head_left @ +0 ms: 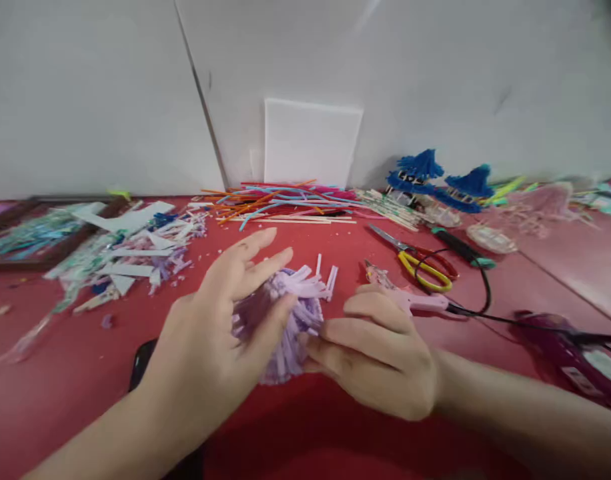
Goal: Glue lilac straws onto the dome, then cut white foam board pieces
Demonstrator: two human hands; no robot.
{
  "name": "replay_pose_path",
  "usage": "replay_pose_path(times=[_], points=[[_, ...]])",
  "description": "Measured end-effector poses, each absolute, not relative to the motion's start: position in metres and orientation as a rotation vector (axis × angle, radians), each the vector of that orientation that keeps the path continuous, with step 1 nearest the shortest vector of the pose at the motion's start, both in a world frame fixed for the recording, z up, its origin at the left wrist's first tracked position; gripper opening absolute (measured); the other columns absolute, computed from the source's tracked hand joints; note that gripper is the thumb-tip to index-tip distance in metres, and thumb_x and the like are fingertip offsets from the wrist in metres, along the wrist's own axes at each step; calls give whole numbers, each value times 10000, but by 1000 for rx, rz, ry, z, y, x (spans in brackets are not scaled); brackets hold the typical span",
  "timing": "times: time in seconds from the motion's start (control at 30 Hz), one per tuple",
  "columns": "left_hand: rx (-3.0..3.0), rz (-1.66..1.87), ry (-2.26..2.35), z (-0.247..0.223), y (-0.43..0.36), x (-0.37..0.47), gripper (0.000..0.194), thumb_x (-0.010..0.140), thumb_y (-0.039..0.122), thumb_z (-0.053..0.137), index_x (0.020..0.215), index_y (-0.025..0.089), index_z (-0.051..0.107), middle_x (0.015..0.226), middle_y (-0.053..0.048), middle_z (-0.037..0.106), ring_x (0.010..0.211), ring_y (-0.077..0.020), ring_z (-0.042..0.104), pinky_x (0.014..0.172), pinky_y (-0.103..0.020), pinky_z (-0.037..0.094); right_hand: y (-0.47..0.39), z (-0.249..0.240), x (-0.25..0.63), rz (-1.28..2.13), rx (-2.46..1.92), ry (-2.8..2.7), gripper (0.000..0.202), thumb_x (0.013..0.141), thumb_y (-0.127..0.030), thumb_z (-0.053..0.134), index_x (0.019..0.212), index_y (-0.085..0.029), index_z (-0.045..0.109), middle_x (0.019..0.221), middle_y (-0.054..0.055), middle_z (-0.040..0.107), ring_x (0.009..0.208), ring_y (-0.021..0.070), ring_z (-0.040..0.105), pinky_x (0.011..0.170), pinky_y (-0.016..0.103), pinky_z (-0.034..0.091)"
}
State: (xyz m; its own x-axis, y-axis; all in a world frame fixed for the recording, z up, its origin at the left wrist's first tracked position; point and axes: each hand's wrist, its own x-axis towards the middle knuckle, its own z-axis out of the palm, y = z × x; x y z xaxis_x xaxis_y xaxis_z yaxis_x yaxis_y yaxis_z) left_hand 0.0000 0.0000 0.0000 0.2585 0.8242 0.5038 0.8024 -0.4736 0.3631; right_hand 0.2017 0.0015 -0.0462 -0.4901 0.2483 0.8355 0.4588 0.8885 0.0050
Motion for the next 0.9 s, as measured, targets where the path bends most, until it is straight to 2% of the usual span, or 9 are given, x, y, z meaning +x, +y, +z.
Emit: replay_pose_path(times=[0.2, 0.4, 0.57, 0.7, 0.77, 0.83, 0.9], points=[[2488, 1083, 1548, -1, 2, 4, 383, 918, 420, 455, 1233, 235, 573, 1401, -37, 495, 1288, -251, 457, 917, -288, 532, 5, -41, 202, -319, -462, -2139, 45, 746, -114, 743, 748, -143, 707, 698, -3, 695, 644, 147, 490, 548, 321, 403], [2480, 1089, 1525, -6, 2, 5, 388, 887, 409, 519, 1241, 256, 564, 1391, -36, 510, 1238, -271, 510, 826, -273, 578, 4, -38, 204, -298, -448, -2127, 61, 755, -101, 731, 727, -149, 706, 669, -18, 686, 626, 139, 493, 552, 321, 403], [2505, 1112, 1527, -9, 4, 6, 393, 879, 387, 542, 1243, 239, 558, 1399, -48, 499, 1255, -276, 491, 931, -311, 534, 5, -45, 202, -287, -436, -2128, 70, 760, -85, 720, 720, -142, 712, 665, -17, 685, 616, 131, 499, 548, 321, 385], [2513, 1149, 1478, -9, 5, 8, 383, 883, 349, 547, 1244, 220, 550, 1382, -58, 514, 1237, -260, 514, 935, -292, 529, 4, -47, 202, -272, -443, -2160, 40, 760, -88, 716, 758, -127, 715, 669, -11, 680, 587, 126, 495, 533, 323, 362], [2521, 1150, 1448, -9, 5, 8, 378, 891, 356, 537, 1240, 211, 553, 1379, -63, 515, 1235, -252, 518, 933, -287, 527, 3, -44, 205, -290, -422, -2177, 24, 781, -136, 708, 801, -123, 713, 677, -5, 672, 590, 131, 501, 534, 323, 371], [2549, 1156, 1433, -8, 4, 6, 375, 902, 360, 517, 1244, 210, 548, 1382, -62, 510, 1258, -251, 494, 951, -308, 515, 5, -39, 210, -319, -401, -2177, 100, 832, -220, 667, 841, -129, 707, 673, 6, 655, 612, 147, 513, 559, 330, 399], [2564, 1205, 1409, -6, 6, 2, 367, 909, 343, 499, 1251, 216, 536, 1361, -55, 529, 1277, -249, 472, 983, -345, 490, 16, -34, 219, -352, -434, -2143, 128, 873, -234, 608, 882, -142, 695, 682, 19, 640, 646, 160, 529, 606, 333, 426]])
